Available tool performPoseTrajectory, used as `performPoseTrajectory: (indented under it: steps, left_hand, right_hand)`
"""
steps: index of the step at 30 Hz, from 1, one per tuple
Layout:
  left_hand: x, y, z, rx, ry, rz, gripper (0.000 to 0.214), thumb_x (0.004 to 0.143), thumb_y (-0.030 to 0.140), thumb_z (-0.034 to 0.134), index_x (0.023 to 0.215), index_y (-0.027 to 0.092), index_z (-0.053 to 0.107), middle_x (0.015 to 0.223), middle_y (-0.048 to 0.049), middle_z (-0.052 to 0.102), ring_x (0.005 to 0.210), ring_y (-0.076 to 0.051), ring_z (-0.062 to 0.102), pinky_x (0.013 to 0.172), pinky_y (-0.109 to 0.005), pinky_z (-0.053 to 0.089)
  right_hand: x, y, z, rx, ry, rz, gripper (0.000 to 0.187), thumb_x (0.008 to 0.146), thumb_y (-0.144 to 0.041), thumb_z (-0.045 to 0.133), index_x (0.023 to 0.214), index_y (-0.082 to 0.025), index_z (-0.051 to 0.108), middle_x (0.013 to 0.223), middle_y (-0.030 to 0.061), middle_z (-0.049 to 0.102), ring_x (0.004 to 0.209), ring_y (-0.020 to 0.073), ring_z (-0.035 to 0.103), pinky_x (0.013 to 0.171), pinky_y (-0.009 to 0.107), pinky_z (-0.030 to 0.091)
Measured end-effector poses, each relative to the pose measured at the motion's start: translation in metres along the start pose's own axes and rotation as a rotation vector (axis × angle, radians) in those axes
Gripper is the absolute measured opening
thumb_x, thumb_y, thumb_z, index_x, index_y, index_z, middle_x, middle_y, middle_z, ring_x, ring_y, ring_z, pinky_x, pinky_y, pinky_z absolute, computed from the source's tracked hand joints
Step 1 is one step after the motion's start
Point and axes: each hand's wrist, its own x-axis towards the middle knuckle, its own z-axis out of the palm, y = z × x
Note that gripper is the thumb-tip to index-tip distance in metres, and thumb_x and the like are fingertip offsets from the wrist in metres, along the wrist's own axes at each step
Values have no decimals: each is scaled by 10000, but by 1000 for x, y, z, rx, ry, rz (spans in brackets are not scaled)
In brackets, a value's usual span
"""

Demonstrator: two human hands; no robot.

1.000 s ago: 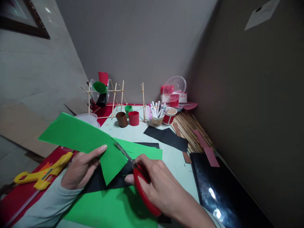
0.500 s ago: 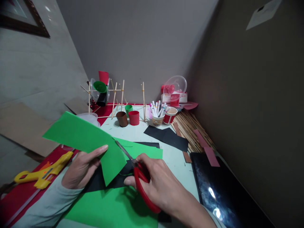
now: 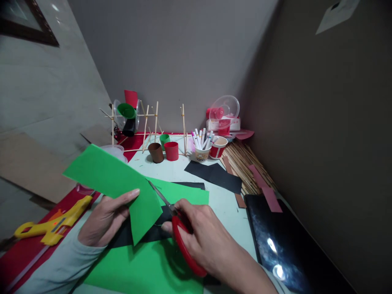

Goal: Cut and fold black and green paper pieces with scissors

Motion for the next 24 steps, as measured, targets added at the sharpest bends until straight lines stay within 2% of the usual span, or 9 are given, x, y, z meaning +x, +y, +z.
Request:
performPoseTrajectory:
  steps: [7,15,20,24]
  left_hand:
    - [-1,3,1,21,-23,-28,251,522,230,935,693,147,771,703,-20,762,617,-158,693,616,-239,608]
    - [-2,1,0,18,-38,-32,245,552,201,914,749,157,776,718,-29,773,653,-185,717,622,-253,606]
    - [-1,2,1,13,-42,-29,251,565,190,901,776,165,767,799,-27,791,713,-202,724,669,-291,615]
    - [-1,3,0,24,-58,-37,220,581,195,896,753,148,766,770,-28,775,683,-185,705,646,-279,609]
  right_hand:
    - [-1,0,-1,-51,15,22,332,928,-550,590,927,-218,577,730,-18,627,657,164,572,605,249,382]
    - [3,3,3,-42,23,8,346,925,-570,584,925,-225,561,755,-14,637,680,169,576,625,258,387]
    - [1,2,0,-9,-11,37,353,925,-576,580,923,-224,554,743,-29,611,673,161,547,627,260,365]
    - [-1,-1,-3,26,-55,59,369,901,-592,604,937,-232,532,687,-60,524,620,145,465,594,258,337]
